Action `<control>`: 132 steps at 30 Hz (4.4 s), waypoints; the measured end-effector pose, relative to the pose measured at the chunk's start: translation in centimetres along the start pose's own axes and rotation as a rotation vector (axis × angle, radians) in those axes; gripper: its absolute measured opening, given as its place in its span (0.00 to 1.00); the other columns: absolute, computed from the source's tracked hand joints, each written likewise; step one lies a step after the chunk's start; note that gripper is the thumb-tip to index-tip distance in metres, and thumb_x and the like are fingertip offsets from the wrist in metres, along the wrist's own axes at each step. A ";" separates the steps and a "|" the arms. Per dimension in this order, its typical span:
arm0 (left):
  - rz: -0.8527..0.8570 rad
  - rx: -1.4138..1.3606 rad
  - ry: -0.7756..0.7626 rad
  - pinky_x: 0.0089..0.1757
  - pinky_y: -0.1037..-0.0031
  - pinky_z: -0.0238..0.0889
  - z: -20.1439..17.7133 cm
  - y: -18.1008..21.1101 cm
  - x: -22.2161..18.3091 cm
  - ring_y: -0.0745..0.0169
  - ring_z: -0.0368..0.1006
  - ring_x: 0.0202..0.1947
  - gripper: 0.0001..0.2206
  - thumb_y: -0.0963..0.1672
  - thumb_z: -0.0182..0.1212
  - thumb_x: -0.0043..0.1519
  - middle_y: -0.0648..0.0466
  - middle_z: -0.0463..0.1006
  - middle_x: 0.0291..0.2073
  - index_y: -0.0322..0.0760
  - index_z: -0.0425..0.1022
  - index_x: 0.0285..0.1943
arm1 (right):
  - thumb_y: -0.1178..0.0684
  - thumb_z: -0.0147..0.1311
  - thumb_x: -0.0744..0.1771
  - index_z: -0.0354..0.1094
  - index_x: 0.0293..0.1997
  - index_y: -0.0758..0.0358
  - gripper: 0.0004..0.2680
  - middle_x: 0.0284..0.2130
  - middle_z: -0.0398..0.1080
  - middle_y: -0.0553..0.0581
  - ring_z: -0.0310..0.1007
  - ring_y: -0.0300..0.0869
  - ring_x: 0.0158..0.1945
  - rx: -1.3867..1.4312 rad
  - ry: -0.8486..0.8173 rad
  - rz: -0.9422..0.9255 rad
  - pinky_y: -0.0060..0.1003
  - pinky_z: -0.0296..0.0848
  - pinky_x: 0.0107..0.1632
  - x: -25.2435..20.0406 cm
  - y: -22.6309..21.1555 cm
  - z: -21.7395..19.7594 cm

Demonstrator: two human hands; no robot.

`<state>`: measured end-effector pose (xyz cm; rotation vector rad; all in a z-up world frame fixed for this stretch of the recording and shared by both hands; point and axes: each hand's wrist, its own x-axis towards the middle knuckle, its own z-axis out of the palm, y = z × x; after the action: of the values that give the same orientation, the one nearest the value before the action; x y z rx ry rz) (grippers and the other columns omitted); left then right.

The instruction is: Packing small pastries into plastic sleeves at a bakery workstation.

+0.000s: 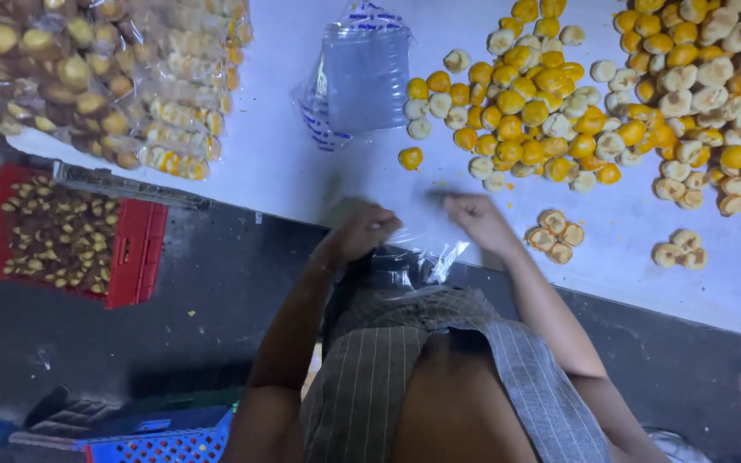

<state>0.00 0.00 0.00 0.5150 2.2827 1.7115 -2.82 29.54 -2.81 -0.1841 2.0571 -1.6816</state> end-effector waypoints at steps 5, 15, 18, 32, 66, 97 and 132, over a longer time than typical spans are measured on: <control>-0.228 0.725 0.296 0.45 0.61 0.66 -0.4 2.6 -0.7 0.51 0.78 0.31 0.13 0.48 0.58 0.65 0.53 0.81 0.25 0.44 0.80 0.28 | 0.53 0.61 0.66 0.71 0.30 0.65 0.08 0.29 0.69 0.65 0.69 0.57 0.36 -0.475 -0.042 -0.403 0.50 0.67 0.43 3.9 -5.7 0.2; -0.356 0.414 0.418 0.30 0.76 0.70 -2.7 -1.2 -3.4 0.63 0.78 0.25 0.17 0.35 0.54 0.61 0.57 0.86 0.35 0.51 0.87 0.43 | 0.53 0.67 0.64 0.74 0.45 0.64 0.10 0.44 0.75 0.67 0.76 0.61 0.48 -0.716 0.421 -0.686 0.50 0.74 0.49 9.3 -0.8 4.9; -0.373 0.392 0.371 0.31 0.75 0.72 -4.0 -1.2 -3.2 0.62 0.81 0.29 0.18 0.35 0.53 0.60 0.57 0.86 0.37 0.51 0.86 0.44 | 0.58 0.66 0.62 0.72 0.49 0.60 0.12 0.51 0.72 0.62 0.78 0.58 0.48 -0.749 0.516 -0.653 0.48 0.79 0.47 9.6 -0.6 6.9; -0.432 0.042 0.059 0.27 0.78 0.68 -11.0 -0.3 2.7 0.62 0.76 0.23 0.20 0.35 0.45 0.63 0.43 0.83 0.26 0.42 0.85 0.52 | 0.55 0.71 0.59 0.72 0.56 0.54 0.20 0.48 0.72 0.63 0.76 0.58 0.51 -0.336 0.412 -0.202 0.48 0.76 0.53 12.8 -4.3 2.6; -0.595 0.108 -0.083 0.33 0.77 0.73 -5.8 -0.1 4.7 0.66 0.79 0.30 0.17 0.43 0.53 0.62 0.52 0.85 0.29 0.49 0.80 0.59 | 0.60 0.62 0.63 0.63 0.64 0.49 0.22 0.63 0.59 0.63 0.74 0.75 0.48 -0.725 0.125 -0.518 0.69 0.76 0.50 13.8 -4.2 1.7; -0.465 -1.409 0.468 0.43 0.64 0.77 13.5 -5.5 4.4 0.52 0.82 0.42 0.10 0.49 0.61 0.64 0.46 0.84 0.41 0.39 0.79 0.41 | 0.57 0.80 0.49 0.72 0.45 0.58 0.25 0.44 0.69 0.61 0.72 0.62 0.46 -1.128 0.717 -0.282 0.53 0.72 0.49 -1.5 4.3 -13.0; 0.602 0.406 1.339 0.52 0.60 0.72 -31.4 1.6 11.6 0.46 0.79 0.47 0.09 0.36 0.55 0.65 0.47 0.81 0.47 0.33 0.78 0.51 | 0.65 0.54 0.71 0.75 0.35 0.64 0.07 0.32 0.69 0.64 0.70 0.62 0.38 -0.588 0.381 -0.831 0.50 0.67 0.43 36.6 -22.2 13.0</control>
<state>-22.70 -22.15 10.69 0.0399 3.7503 2.2557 -33.57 -1.63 6.61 -1.1131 2.9907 -1.5163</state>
